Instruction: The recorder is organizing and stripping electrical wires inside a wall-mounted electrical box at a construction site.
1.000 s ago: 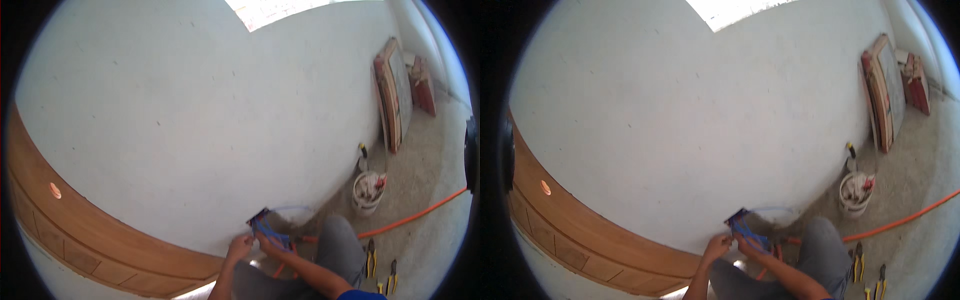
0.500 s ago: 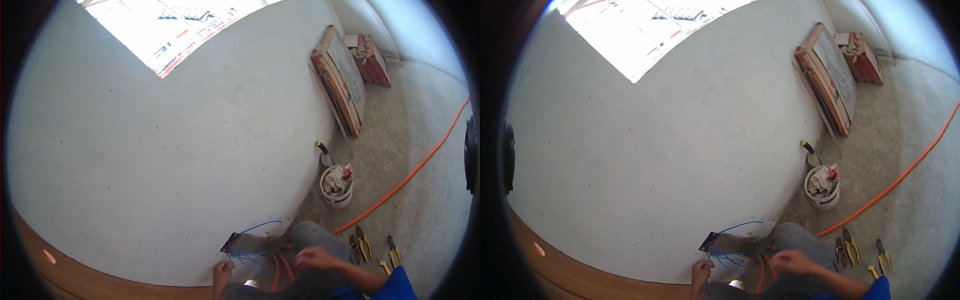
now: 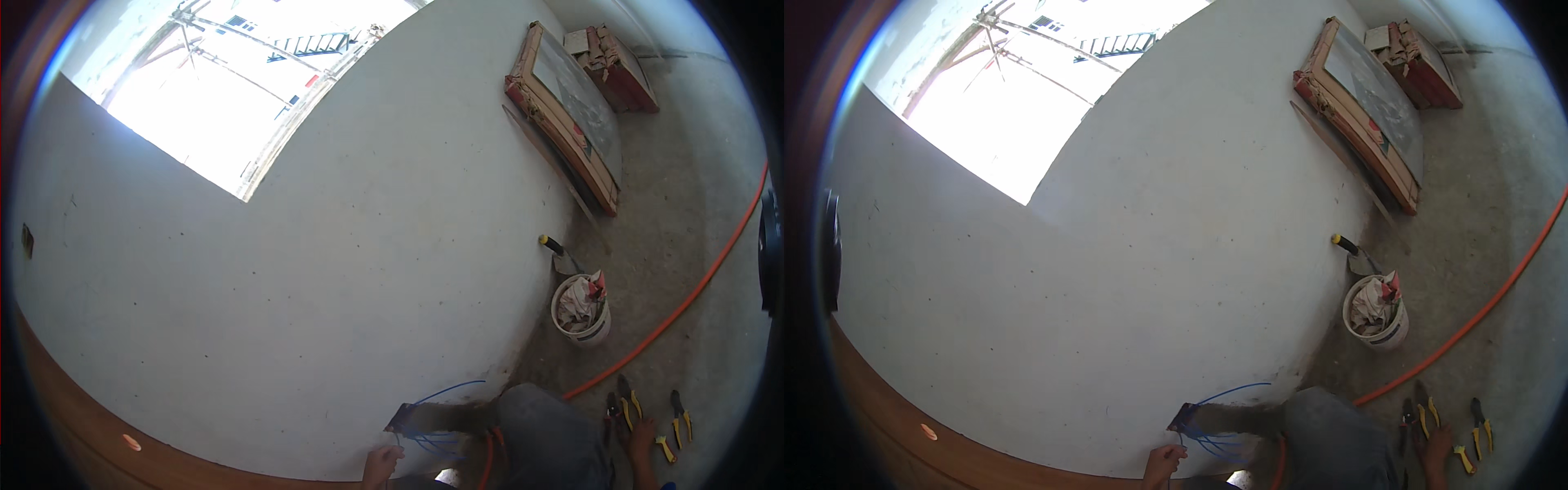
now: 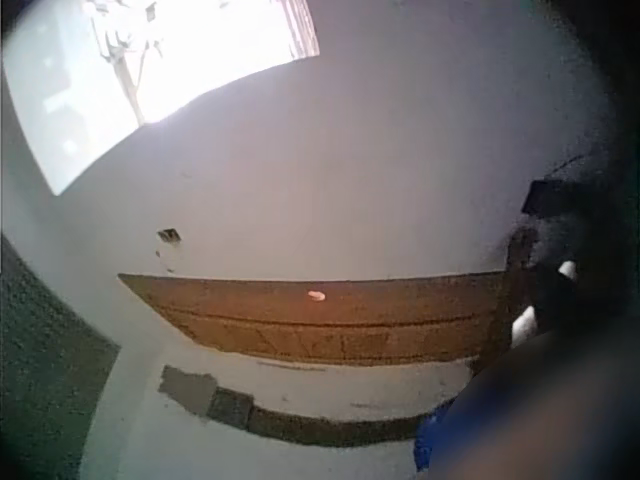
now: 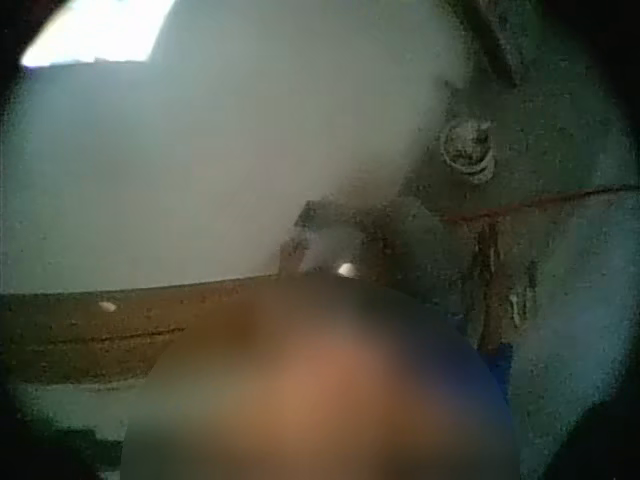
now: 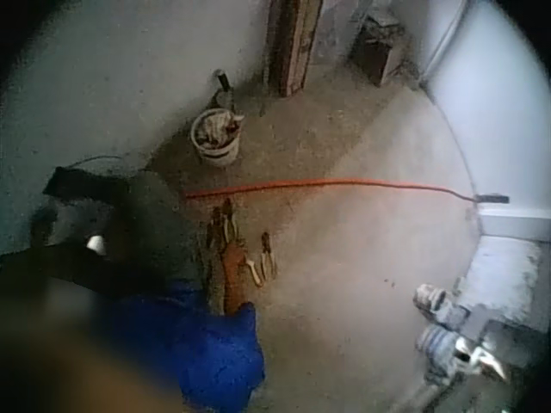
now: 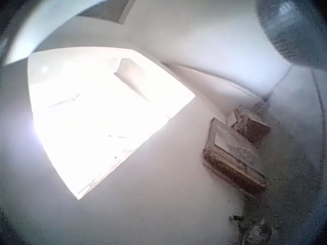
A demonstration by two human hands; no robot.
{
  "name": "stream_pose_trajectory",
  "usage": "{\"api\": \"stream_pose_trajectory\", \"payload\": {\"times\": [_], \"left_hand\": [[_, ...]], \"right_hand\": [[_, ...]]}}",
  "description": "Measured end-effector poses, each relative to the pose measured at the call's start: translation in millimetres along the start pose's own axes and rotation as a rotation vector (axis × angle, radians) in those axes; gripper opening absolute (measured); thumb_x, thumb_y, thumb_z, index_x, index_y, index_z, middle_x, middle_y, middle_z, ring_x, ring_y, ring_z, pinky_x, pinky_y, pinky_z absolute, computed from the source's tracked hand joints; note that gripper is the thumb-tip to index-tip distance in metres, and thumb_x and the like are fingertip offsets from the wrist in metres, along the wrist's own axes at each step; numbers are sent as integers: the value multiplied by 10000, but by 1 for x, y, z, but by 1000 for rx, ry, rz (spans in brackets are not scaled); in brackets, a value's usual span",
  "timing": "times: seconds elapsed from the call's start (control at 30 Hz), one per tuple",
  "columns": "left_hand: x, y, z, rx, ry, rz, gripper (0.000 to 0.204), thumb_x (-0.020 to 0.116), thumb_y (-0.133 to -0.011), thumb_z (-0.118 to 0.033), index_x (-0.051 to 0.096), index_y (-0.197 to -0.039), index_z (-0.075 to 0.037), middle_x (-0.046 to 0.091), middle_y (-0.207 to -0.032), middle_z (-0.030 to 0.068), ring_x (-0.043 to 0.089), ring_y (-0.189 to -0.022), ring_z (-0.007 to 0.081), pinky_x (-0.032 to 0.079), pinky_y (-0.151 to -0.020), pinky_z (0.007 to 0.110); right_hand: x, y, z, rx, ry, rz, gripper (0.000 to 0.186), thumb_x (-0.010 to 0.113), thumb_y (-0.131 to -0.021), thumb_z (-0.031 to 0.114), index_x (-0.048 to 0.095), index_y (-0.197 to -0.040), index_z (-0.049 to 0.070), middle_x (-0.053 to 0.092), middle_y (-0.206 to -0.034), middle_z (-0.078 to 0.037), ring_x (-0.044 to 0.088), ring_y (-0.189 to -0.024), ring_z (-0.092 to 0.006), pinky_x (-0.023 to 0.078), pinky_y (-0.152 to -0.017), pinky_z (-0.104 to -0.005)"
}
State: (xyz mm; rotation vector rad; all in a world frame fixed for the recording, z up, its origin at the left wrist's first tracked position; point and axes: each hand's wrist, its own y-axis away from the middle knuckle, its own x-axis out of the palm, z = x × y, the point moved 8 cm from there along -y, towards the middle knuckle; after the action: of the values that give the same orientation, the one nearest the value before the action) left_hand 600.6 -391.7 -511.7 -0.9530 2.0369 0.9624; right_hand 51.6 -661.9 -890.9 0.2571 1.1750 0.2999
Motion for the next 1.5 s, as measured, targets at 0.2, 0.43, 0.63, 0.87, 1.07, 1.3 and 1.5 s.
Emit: {"api": "stream_pose_trajectory", "payload": {"times": [0.2,0.43,0.63,0.87,1.07,1.3,1.5], "left_hand": [[5,-2,21,548,927,311,342,542,-921,-186,580,-1219,-23,623,-1162,128,569,-1070,250,437,-948,396],[3,14,9,21,205,63,262,562,-914,-179,653,-1111,-32,627,-1133,120,569,-1067,256,439,-944,398],[-6,-11,7,199,-115,-36,244,461,-803,26,682,-854,-63,645,-728,28,553,-583,110,453,-539,273],[0,-4,-16,65,73,-60,226,551,-937,-216,669,-958,-25,613,-740,-1,413,-489,37,320,-422,216],[8,-4,-13,115,70,-33,258,547,-939,-222,663,-976,5,615,-758,5,397,-508,37,313,-439,211],[-7,3,10,98,57,-55,287,557,-952,-241,662,-994,23,653,-799,47,493,-563,80,410,-510,242],[3,11,-3,197,159,-94,261,542,-953,-183,657,-1027,38,700,-860,117,655,-795,150,497,-723,281]], "right_hand": [[32,-1,-29,25,63,-88,551,744,-702,411,595,-947,-61,464,-1220,-250,457,-1147,-389,404,-931,-483],[15,15,-7,-205,-48,-211,520,688,-772,362,580,-1029,-76,503,-1177,-306,475,-1101,-459,381,-940,-533],[-12,-3,18,-276,-71,-294,384,658,-825,352,633,-884,-26,596,-979,-267,545,-982,-438,434,-836,-500],[-29,5,23,-178,-87,-183,405,779,-715,261,572,-947,2,477,-1165,-205,471,-1087,-385,409,-872,-469],[-39,15,20,-201,-119,-147,389,784,-716,211,592,-986,6,468,-1224,-200,467,-1122,-381,418,-906,-439],[-11,-30,69,-310,76,-2,369,732,-714,300,671,-916,-3,556,-1037,-220,539,-978,-374,463,-839,-439],[-6,-72,51,-269,224,164,485,692,-677,377,667,-821,-85,641,-866,-303,642,-874,-427,509,-771,-479]]}}
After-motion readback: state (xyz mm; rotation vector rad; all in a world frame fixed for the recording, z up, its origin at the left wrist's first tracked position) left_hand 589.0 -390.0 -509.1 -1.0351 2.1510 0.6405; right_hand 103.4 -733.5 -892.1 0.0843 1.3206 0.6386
